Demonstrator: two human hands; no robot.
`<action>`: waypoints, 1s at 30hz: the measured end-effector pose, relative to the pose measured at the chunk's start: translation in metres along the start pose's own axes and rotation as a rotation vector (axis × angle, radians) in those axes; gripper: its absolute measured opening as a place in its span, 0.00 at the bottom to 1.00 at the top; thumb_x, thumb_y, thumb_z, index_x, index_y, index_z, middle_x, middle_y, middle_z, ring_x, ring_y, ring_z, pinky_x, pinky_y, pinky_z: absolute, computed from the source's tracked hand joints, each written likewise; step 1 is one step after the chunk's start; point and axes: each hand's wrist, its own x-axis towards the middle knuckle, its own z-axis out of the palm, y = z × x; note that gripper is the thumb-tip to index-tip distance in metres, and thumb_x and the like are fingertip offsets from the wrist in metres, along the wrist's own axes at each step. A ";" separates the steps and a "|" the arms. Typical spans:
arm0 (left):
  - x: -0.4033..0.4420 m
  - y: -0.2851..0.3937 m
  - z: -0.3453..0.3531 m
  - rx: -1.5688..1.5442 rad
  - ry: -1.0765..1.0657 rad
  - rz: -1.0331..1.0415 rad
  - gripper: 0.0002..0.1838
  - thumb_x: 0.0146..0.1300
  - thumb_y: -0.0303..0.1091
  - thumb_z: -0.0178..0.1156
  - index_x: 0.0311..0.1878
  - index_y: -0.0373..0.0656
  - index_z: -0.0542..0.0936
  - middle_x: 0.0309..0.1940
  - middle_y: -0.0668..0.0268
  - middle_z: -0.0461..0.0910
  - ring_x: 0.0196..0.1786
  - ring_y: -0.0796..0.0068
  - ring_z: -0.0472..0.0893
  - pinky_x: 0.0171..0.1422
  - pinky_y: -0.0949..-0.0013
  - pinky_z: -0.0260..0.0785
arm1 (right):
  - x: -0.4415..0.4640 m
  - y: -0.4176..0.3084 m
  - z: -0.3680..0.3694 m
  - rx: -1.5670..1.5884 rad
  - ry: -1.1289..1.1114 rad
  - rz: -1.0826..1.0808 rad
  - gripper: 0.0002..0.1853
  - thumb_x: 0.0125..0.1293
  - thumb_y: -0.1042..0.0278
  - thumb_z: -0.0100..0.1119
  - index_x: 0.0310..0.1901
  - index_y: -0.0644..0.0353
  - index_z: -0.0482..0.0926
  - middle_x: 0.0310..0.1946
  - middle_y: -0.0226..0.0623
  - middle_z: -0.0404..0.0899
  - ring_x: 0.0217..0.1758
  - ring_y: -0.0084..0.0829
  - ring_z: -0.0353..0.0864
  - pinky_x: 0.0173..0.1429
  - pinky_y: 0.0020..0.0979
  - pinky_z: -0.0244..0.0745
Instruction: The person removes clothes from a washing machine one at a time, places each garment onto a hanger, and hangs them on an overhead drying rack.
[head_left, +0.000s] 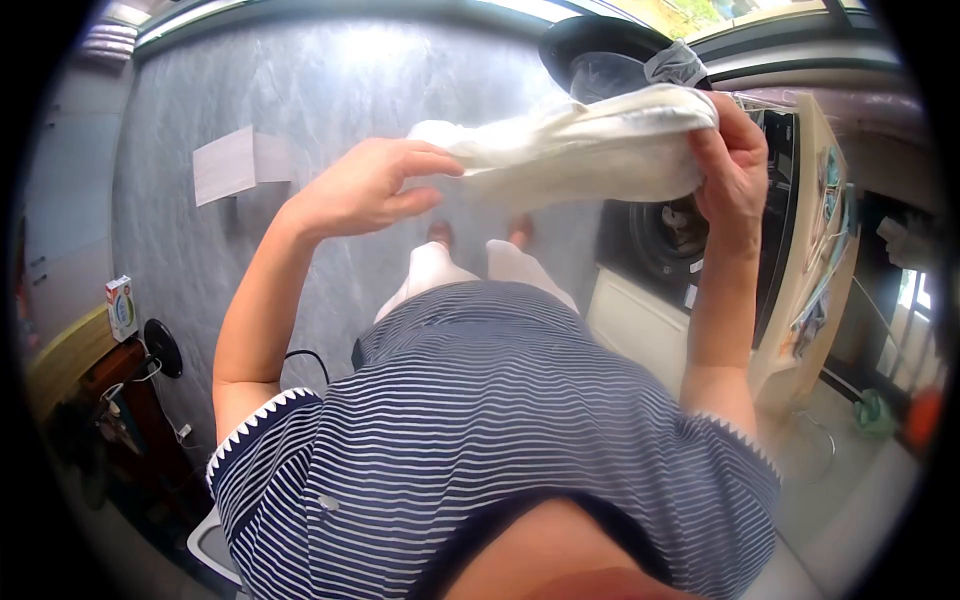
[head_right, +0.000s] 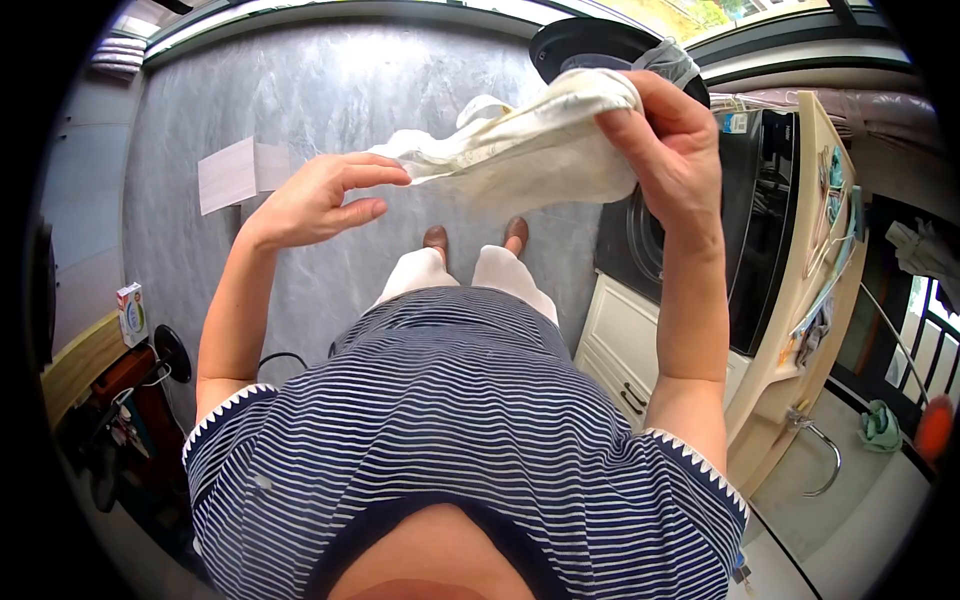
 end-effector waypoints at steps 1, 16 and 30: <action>-0.002 0.006 -0.002 -0.001 0.037 0.055 0.11 0.55 0.29 0.55 0.41 0.38 0.78 0.38 0.61 0.79 0.42 0.70 0.77 0.48 0.68 0.68 | -0.002 -0.009 0.002 -0.038 -0.033 -0.001 0.13 0.57 0.68 0.60 0.41 0.66 0.76 0.34 0.30 0.78 0.36 0.17 0.74 0.42 0.18 0.69; 0.073 -0.027 0.102 -0.267 0.145 0.191 0.16 0.46 0.27 0.63 0.42 0.47 0.78 0.38 0.67 0.77 0.40 0.69 0.77 0.45 0.71 0.70 | -0.023 -0.030 -0.031 -0.034 -0.056 -0.104 0.19 0.61 0.62 0.53 0.48 0.69 0.72 0.43 0.43 0.71 0.46 0.31 0.70 0.51 0.29 0.64; 0.081 -0.027 0.134 -0.459 0.377 -0.028 0.10 0.53 0.27 0.59 0.40 0.40 0.77 0.35 0.68 0.77 0.38 0.75 0.76 0.42 0.73 0.69 | -0.025 -0.014 -0.035 0.152 0.140 -0.014 0.17 0.62 0.65 0.53 0.49 0.67 0.71 0.43 0.41 0.76 0.47 0.30 0.76 0.52 0.29 0.71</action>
